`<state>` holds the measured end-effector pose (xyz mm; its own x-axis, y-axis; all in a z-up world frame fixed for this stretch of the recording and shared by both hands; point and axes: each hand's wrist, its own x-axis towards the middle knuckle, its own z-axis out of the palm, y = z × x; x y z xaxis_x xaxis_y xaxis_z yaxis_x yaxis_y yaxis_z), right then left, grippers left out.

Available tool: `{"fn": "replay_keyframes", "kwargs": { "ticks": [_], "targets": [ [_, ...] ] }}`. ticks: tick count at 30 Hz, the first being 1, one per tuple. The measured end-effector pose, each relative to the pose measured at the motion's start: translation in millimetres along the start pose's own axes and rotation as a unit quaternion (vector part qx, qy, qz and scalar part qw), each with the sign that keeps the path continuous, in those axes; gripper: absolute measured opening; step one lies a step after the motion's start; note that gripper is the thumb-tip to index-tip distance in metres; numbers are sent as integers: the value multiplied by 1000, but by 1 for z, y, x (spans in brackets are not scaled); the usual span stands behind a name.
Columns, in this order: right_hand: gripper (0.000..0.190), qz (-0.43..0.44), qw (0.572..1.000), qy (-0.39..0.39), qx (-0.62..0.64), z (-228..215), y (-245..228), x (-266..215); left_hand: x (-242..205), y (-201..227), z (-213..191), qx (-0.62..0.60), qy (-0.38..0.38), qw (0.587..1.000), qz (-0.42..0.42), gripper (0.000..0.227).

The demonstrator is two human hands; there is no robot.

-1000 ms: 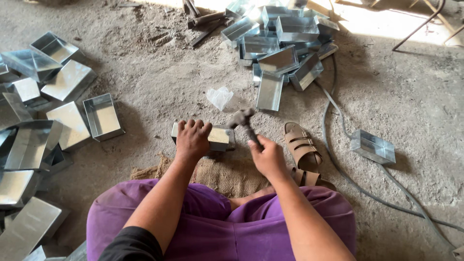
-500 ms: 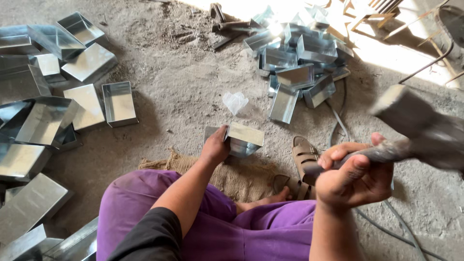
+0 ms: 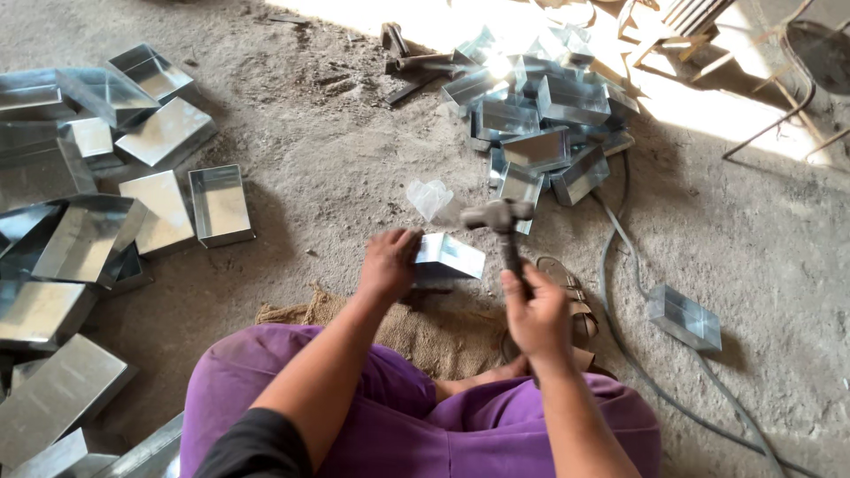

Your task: The person sits on the floor and repeatedly hammers small rectangular metal boxes placed on a wooden block. They pick up each box, position it, strike it with a hammer, and set it aside, continuing the process with multiple units.

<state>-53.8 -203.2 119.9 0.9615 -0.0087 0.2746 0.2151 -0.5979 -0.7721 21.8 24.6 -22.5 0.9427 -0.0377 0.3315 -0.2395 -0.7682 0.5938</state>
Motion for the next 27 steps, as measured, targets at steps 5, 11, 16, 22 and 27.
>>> {"fn": "replay_keyframes", "kwargs": {
  "ticks": [5,11,16,22,27],
  "targets": [
    [27,-97,985,102,96,-27,14,-14,6,0,-30,208,-97,971,68,37],
    [23,-138,978,101,116,8,26,-5,3,3,-25,245,-123,961,36,31],
    [31,-32,993,-54,-102,29,39,1,5,5,-24,273,-132,952,43,36],
    [23,-44,998,-46,-25,24,42,-5,-1,6,-23,264,-123,956,39,31],
    [22,51,994,-83,-58,27,49,7,7,4,-25,244,-113,962,46,28]
  ]
}}
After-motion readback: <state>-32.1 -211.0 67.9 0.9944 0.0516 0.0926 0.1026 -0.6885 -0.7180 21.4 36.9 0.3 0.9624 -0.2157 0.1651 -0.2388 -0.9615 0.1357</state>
